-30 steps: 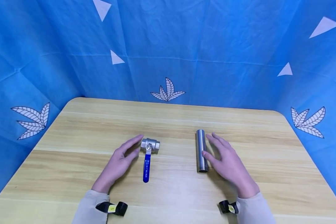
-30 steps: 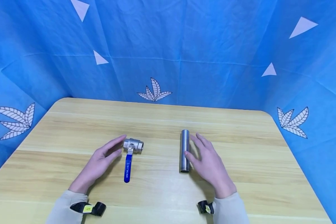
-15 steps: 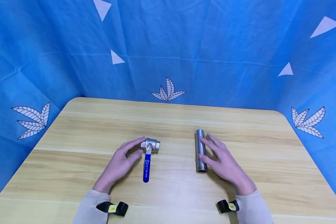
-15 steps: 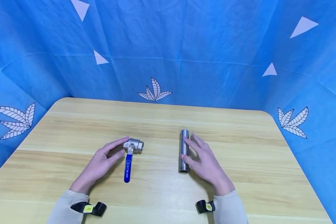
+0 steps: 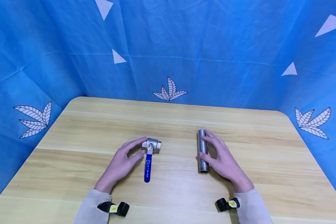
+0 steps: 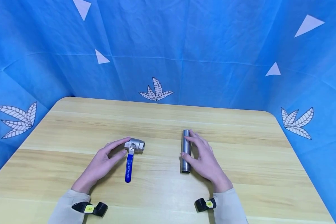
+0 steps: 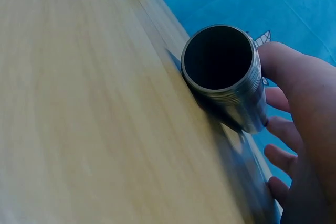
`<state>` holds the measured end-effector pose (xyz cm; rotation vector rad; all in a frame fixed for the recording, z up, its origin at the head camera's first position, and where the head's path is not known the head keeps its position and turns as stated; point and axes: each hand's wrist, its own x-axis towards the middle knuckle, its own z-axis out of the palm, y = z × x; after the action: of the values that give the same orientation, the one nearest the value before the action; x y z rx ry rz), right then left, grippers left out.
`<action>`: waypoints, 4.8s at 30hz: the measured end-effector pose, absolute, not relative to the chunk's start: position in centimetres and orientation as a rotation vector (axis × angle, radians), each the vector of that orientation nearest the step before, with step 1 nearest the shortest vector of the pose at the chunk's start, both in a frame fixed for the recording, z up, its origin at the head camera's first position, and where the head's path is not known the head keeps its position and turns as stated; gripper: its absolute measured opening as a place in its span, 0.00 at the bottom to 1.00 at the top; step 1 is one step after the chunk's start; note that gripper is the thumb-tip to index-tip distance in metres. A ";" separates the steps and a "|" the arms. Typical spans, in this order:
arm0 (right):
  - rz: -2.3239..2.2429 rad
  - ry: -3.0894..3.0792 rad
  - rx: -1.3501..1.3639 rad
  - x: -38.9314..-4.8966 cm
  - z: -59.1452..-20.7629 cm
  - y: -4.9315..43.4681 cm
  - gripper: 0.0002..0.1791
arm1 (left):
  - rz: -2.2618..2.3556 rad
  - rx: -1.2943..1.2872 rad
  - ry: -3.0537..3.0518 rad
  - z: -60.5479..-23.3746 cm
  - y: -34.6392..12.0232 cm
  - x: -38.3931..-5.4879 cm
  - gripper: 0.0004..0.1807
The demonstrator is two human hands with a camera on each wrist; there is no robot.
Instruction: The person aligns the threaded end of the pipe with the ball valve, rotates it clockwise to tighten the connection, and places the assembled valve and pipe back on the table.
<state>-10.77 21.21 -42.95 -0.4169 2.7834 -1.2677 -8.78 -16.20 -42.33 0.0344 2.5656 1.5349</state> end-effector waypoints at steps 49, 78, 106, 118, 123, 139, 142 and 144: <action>-1.175 2.863 -0.540 -11.4 -43.1 21.5 0.33 | 1.559 0.305 2.768 -43.0 -14.7 -9.6 0.33; -1.248 2.990 -0.438 -11.4 -43.9 21.2 0.24 | 1.415 0.218 2.794 -43.0 -14.9 -9.4 0.27; -1.285 2.995 -0.192 -10.7 -43.2 21.4 0.18 | 1.434 0.226 2.746 -42.6 -15.0 -9.0 0.30; -1.307 2.974 -0.208 -10.2 -43.4 21.7 0.19 | 1.399 0.256 2.775 -42.6 -14.6 -9.1 0.30; -1.298 2.976 -0.193 -10.4 -43.6 21.6 0.19 | 1.389 0.287 2.796 -42.7 -14.6 -9.1 0.29; -1.289 2.964 -0.174 -10.4 -43.6 21.6 0.19 | 1.368 0.297 2.854 -43.2 -14.3 -9.3 0.37; -1.289 2.963 -0.171 -10.4 -43.6 21.6 0.19 | 1.373 0.286 2.878 -43.3 -14.1 -9.4 0.37; -1.289 2.964 -0.170 -10.3 -43.6 21.6 0.19 | 1.385 0.261 2.884 -43.3 -14.0 -9.5 0.36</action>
<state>-10.35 21.64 -43.61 -0.1696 2.9637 -1.2892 -9.47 -14.03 -43.26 0.2608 2.8843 1.3854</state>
